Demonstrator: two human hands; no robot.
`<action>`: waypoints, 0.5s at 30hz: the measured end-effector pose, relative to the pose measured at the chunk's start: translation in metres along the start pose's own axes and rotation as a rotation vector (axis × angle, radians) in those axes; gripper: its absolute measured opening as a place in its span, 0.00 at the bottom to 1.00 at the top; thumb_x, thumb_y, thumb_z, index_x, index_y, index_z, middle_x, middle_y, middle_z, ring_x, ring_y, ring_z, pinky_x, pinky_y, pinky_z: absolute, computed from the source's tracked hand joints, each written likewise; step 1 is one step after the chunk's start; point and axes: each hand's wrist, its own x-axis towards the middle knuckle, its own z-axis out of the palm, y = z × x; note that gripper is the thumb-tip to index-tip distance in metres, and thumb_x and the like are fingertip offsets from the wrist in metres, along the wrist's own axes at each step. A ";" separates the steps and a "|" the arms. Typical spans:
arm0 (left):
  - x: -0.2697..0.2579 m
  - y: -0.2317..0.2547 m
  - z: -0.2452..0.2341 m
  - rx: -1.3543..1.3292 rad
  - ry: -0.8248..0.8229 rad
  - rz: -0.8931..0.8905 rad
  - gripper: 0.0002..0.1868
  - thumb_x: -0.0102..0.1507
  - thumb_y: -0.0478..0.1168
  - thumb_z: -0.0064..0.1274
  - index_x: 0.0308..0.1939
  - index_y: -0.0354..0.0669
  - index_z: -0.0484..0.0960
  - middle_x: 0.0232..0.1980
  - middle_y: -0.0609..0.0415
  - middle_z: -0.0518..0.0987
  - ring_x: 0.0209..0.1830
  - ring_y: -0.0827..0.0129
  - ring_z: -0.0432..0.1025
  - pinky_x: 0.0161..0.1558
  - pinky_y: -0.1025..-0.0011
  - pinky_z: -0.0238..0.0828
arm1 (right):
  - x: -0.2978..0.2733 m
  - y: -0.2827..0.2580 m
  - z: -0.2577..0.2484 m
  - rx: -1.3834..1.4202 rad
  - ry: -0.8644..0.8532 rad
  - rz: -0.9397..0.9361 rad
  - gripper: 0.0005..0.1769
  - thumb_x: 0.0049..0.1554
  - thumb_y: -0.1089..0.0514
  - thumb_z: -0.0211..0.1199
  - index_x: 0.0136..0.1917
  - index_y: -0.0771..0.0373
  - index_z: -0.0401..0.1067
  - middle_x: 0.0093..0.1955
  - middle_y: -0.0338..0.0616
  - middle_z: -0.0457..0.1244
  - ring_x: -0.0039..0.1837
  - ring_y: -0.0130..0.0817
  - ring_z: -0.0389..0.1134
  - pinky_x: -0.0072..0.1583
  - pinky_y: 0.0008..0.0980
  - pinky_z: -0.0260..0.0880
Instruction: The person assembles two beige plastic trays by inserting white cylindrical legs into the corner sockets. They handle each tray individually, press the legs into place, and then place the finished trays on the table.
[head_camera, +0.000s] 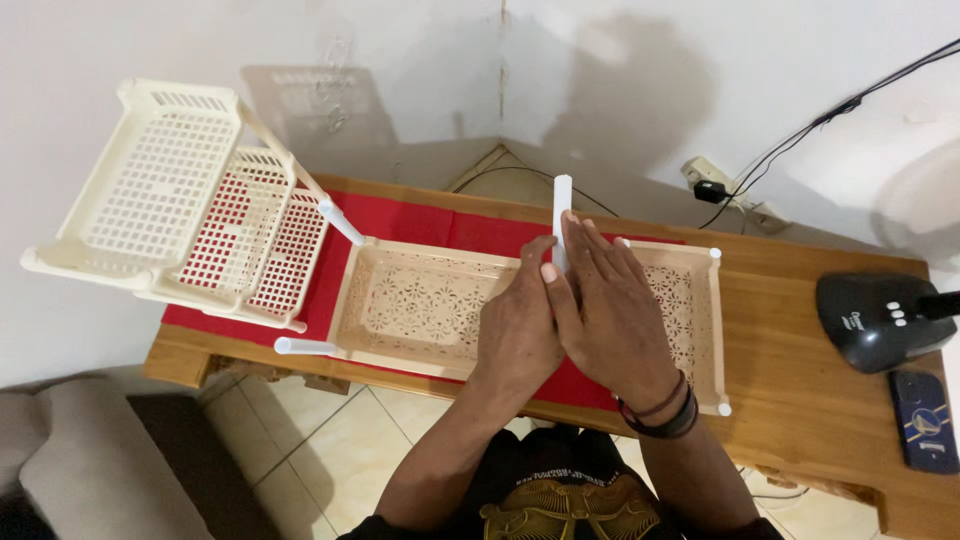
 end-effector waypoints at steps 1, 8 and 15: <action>0.003 -0.007 -0.006 -0.023 -0.044 -0.036 0.28 0.67 0.39 0.50 0.70 0.40 0.62 0.37 0.41 0.83 0.36 0.45 0.80 0.36 0.52 0.75 | 0.004 -0.006 0.005 -0.019 -0.005 0.015 0.34 0.68 0.45 0.46 0.78 0.71 0.58 0.76 0.61 0.58 0.80 0.52 0.55 0.78 0.52 0.48; 0.032 -0.063 -0.016 -0.203 -0.166 -0.083 0.27 0.66 0.42 0.54 0.67 0.38 0.68 0.41 0.42 0.85 0.40 0.48 0.82 0.40 0.56 0.76 | 0.023 -0.024 0.036 -0.094 -0.010 0.090 0.37 0.66 0.41 0.50 0.78 0.67 0.57 0.75 0.60 0.58 0.80 0.50 0.54 0.78 0.52 0.46; 0.048 -0.121 0.002 -0.490 -0.382 -0.136 0.19 0.70 0.40 0.51 0.62 0.35 0.73 0.46 0.40 0.86 0.44 0.57 0.84 0.46 0.62 0.79 | 0.032 -0.019 0.057 -0.079 -0.006 0.159 0.29 0.66 0.54 0.50 0.79 0.62 0.58 0.77 0.57 0.58 0.80 0.49 0.55 0.77 0.51 0.50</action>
